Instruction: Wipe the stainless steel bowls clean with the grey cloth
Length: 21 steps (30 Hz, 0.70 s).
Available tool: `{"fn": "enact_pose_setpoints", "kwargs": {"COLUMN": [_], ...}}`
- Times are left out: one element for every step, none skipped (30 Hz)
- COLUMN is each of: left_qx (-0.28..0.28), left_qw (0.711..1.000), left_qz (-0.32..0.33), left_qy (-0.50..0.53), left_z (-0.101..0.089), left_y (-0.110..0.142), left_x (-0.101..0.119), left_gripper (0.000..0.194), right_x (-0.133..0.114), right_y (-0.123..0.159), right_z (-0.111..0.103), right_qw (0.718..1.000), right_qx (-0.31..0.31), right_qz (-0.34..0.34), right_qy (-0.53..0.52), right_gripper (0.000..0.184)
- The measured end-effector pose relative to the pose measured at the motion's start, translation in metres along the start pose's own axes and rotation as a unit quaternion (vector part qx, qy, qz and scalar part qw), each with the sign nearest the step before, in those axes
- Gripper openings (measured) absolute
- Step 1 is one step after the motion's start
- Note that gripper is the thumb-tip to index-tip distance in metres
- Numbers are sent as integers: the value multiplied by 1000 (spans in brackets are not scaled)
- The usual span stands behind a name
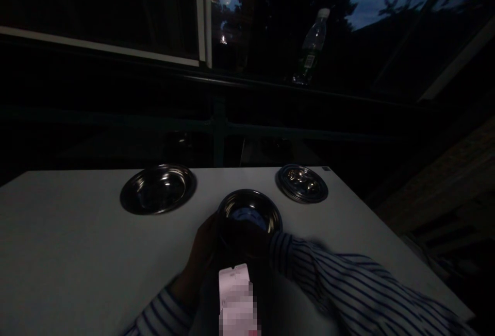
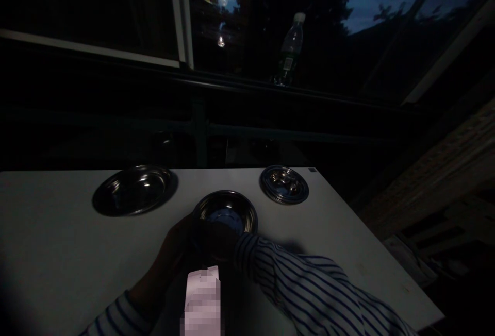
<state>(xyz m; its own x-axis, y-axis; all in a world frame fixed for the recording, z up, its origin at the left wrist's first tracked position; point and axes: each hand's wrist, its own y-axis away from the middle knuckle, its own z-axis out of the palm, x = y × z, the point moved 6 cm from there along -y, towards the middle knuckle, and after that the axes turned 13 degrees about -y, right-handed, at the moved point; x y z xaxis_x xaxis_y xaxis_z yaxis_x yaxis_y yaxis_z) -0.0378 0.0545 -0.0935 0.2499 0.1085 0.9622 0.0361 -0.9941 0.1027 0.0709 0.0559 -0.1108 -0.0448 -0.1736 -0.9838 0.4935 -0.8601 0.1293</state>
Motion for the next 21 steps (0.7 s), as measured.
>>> {"fn": "enact_pose_setpoints", "kwargs": {"left_qx": [-1,-3,-7,-13,-19,-26,-32,-36,-38,-40,-40,-38,-36,-34,-33,-34,-36,-39,-40,-39,-35], "left_qw": [1000,1000,1000,1000,1000,1000,999,999,999,999,999,999,999,999,999,999,999,999,999,999,999], "left_qz": [2,4,5,6,5,3,1,-1,-2,-4,-5,-6,-8,-9,-9,-8,-5,-2,3,8,14], "left_qy": [1,3,6,9,11,11,10,7,4,0,-4,-8,-13,-17,-22,-25,-27,-29,-29,-29,-30], "left_z": [0,1,1,2,3,5,6,7,7,8,8,8,8,8,8,8,8,8,7,6,5], "left_y": [0,0,0,1,2,2,3,3,4,4,4,4,4,4,4,4,3,3,2,1,-1], "left_x": [0,1,1,2,2,3,3,3,3,3,2,2,2,2,2,2,3,3,3,4,4], "left_gripper": [34,34,36,37,39,41,42,42,43,43,43,43,43,43,42,42,42,41,41,41,40], "right_x": [-4,-8,-12,-16,-21,-25,-29,-32,-35,-38,-39,-41,-42,-42,-41,-40,-38,-36,-33,-31,-28], "right_y": [-2,-5,-8,-12,-15,-19,-21,-23,-25,-27,-28,-29,-30,-32,-33,-34,-35,-36,-35,-34,-32], "right_z": [-3,-6,-9,-12,-15,-18,-22,-28,-35,-42,-49,-57,-62,-66,-67,-66,-61,-55,-47,-39,-32], "right_qw": [999,996,993,988,983,976,969,961,953,944,935,927,920,916,915,918,923,931,938,943,946], "right_qx": [17,36,56,75,96,116,137,158,181,203,226,245,259,266,263,249,225,191,152,113,78], "right_qz": [-9,-17,-24,-31,-37,-42,-44,-44,-41,-36,-30,-24,-19,-16,-15,-18,-22,-29,-37,-45,-52], "right_qy": [39,74,101,128,155,179,202,223,242,258,272,284,293,301,306,309,310,311,310,309,309], "right_gripper": [29,29,28,28,28,28,28,28,27,28,28,29,29,30,30,29,28,27,27,26,26]}}
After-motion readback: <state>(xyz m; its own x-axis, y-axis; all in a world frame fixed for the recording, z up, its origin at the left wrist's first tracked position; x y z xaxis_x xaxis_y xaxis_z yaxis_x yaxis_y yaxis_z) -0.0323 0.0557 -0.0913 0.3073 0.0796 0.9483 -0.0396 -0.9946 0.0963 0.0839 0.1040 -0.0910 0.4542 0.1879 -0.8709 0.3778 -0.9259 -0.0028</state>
